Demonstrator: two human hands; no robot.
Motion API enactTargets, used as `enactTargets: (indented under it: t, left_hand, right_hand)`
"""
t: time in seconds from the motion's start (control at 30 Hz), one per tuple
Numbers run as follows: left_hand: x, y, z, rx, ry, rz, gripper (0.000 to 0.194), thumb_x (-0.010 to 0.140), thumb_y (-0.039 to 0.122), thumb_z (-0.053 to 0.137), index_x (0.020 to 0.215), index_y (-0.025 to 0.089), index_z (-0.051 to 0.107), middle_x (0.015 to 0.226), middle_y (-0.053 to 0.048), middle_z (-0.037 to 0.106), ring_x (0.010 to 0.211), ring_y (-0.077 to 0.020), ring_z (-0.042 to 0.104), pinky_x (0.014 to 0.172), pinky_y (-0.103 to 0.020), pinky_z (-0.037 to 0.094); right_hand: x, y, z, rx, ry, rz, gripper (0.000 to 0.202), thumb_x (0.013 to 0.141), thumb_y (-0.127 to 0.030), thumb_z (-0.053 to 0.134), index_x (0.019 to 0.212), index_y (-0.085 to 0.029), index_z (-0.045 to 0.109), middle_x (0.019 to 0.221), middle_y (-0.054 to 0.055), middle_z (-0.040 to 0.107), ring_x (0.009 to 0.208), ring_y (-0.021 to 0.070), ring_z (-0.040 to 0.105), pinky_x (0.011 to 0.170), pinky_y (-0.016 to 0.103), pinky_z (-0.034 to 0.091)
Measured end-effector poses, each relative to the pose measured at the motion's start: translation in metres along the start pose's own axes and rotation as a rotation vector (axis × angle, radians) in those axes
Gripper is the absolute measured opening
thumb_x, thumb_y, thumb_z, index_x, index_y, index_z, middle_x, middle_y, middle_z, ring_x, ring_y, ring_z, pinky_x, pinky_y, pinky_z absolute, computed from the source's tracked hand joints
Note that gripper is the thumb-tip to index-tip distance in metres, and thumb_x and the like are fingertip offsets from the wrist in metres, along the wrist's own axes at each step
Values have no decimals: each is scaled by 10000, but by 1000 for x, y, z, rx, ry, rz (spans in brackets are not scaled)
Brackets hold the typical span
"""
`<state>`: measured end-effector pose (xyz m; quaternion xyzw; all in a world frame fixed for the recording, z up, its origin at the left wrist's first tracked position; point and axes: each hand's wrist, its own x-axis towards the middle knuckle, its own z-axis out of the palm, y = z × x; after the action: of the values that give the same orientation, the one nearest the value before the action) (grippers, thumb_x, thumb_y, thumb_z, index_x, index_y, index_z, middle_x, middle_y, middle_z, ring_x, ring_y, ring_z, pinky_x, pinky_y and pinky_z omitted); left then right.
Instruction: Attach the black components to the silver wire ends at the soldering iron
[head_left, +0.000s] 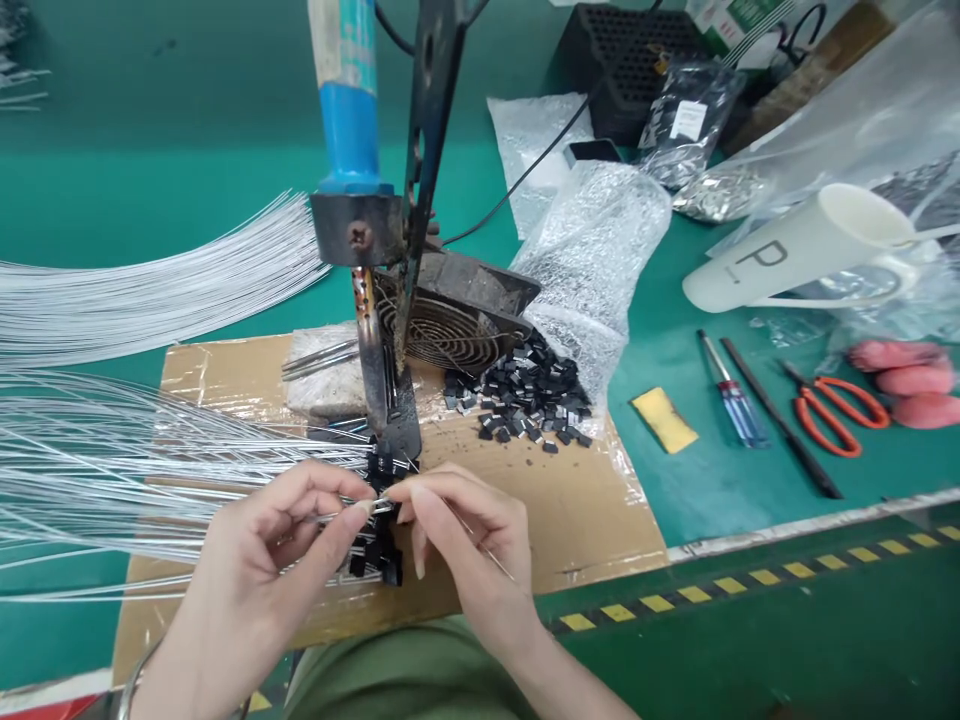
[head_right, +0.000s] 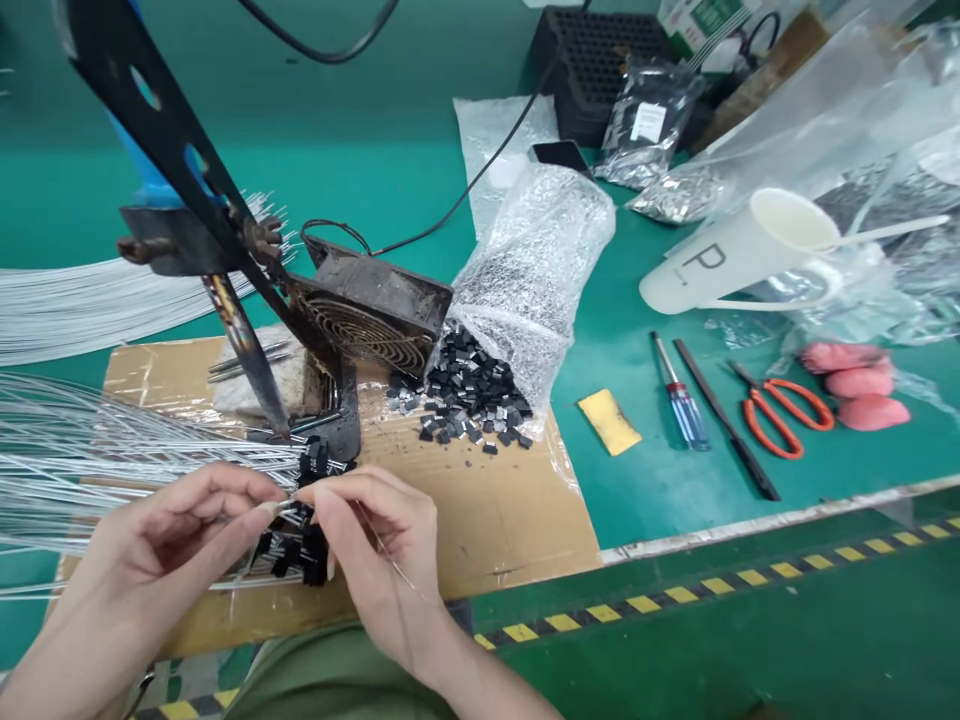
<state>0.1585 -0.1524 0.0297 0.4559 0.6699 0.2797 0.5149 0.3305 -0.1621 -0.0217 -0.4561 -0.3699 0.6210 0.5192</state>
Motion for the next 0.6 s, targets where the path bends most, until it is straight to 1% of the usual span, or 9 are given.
enactTargets:
  t: [0.07, 0.13, 0.2, 0.33, 0.47, 0.6]
  left_hand:
    - [2, -4, -2, 33, -34, 38, 226, 898, 438, 750, 934, 215, 768, 703, -2, 714, 624, -124, 609, 574, -173, 478]
    - [3, -8, -4, 71, -52, 67, 211, 911, 420, 737, 875, 212, 747, 716, -7, 726, 625, -119, 616, 573, -167, 486]
    - [2, -11, -5, 104, -35, 73, 217, 932, 416, 711, 858, 213, 733, 739, -13, 740, 631, -118, 619, 570, -169, 482]
    - [0, -11, -3, 148, 16, 105, 205, 936, 421, 704, 886, 225, 739, 788, -17, 768, 678, -135, 682, 560, -174, 490]
    - [1, -7, 0, 156, 49, 192, 158, 915, 345, 693, 819, 226, 734, 724, 5, 746, 628, -124, 696, 557, -158, 530]
    - [1, -5, 1, 145, 38, 226, 140, 921, 311, 694, 816, 227, 732, 720, 9, 747, 630, -122, 718, 574, -146, 558]
  right_hand:
    - [0, 0, 3, 3, -7, -1, 187, 1012, -329, 738, 967, -249, 901, 815, 29, 701, 508, 74, 570, 480, 208, 459]
    - [0, 0, 5, 12, -14, -2, 162, 1000, -318, 754, 973, -259, 903, 829, 37, 721, 533, 84, 578, 487, 209, 470]
    - [-1, 1, 5, 44, -30, 25, 143, 988, -330, 777, 979, -267, 905, 833, 34, 720, 541, 85, 574, 482, 206, 476]
    - [-1, 3, 6, 154, -37, 126, 114, 944, -354, 838, 963, -266, 906, 818, 12, 685, 505, 66, 570, 458, 198, 463]
    - [-1, 7, 7, 243, -12, 160, 96, 903, -343, 878, 925, -252, 901, 804, 7, 706, 467, 52, 554, 426, 185, 442]
    - [0, 8, 8, 276, -2, 190, 119, 870, -348, 900, 871, -230, 893, 744, 4, 712, 433, 58, 529, 394, 188, 435]
